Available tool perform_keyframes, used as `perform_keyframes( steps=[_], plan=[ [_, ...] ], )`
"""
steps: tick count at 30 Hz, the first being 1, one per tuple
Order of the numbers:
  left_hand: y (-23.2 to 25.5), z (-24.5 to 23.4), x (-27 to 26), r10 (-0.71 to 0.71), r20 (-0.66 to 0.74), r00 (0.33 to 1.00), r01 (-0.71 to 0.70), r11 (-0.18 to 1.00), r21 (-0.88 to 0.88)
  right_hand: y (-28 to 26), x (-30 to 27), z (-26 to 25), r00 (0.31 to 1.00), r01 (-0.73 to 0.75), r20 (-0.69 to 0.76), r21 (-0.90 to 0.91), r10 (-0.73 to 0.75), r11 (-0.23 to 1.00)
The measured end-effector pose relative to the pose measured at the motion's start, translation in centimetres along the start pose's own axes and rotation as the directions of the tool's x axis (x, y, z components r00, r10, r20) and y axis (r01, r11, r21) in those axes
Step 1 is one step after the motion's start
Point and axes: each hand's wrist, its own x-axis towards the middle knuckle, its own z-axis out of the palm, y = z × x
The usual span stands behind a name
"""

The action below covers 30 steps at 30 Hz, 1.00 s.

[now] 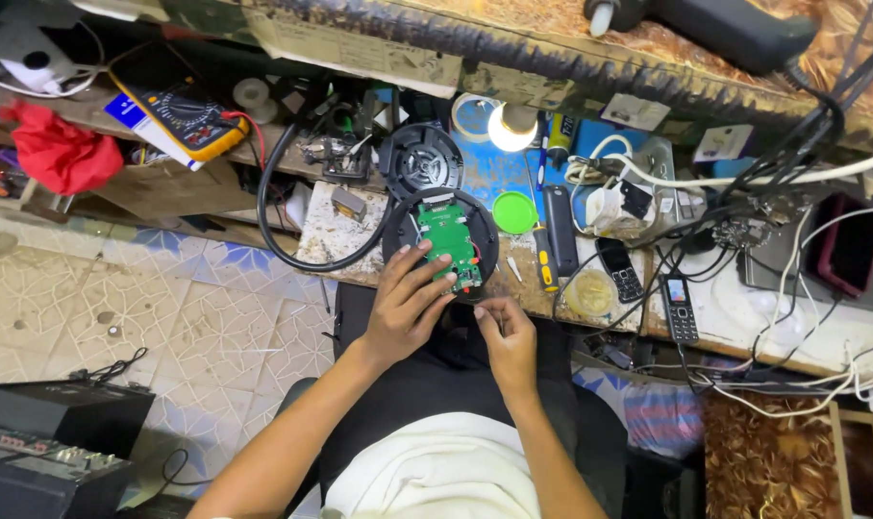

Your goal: The person holds a green circuit board and uses a small metal tool to scrape and clean components on its surface. They then use a soldering iron to apply heat to specific points on the board.

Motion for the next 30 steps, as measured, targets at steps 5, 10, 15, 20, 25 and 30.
perform_keyframes(
  steps=[5, 10, 15, 20, 25, 30],
  plan=[
    [0.7, 0.0, -0.1, -0.001, -0.010, 1.000, 0.001, 1.000, 0.021, -0.4, -1.5, -1.2, 0.998, 0.044, 0.029, 0.096, -0.047, 0.994],
    [1.5, -0.5, -0.5, 0.011, 0.037, 0.999, -0.012, 0.999, 0.031, -5.2, -2.4, -2.3, 0.991, 0.088, 0.077, 0.204, -0.106, 0.975],
    [2.6, -2.0, 0.2, 0.089, 0.321, 0.943, -0.061, 0.993, -0.097, -7.5, -3.2, -2.3, 0.996, -0.021, 0.084, 0.192, 0.005, 0.981],
    [2.7, -1.4, -0.1, 0.193, 0.391, 0.900, -0.115, 0.970, -0.215, -5.7, -2.9, -2.3, 0.995, 0.050, 0.078, 0.226, -0.070, 0.973],
    [2.4, -1.1, -0.2, 0.146, 0.434, 0.889, -0.045, 0.971, -0.234, -6.2, -2.9, -2.0, 0.999, 0.011, 0.034, 0.269, -0.020, 0.963],
    [2.2, -0.8, 0.0, 0.128, 0.404, 0.906, -0.054, 0.980, -0.190, -6.2, -2.8, -1.9, 1.000, -0.008, 0.023, 0.353, 0.000, 0.936]
  ],
)
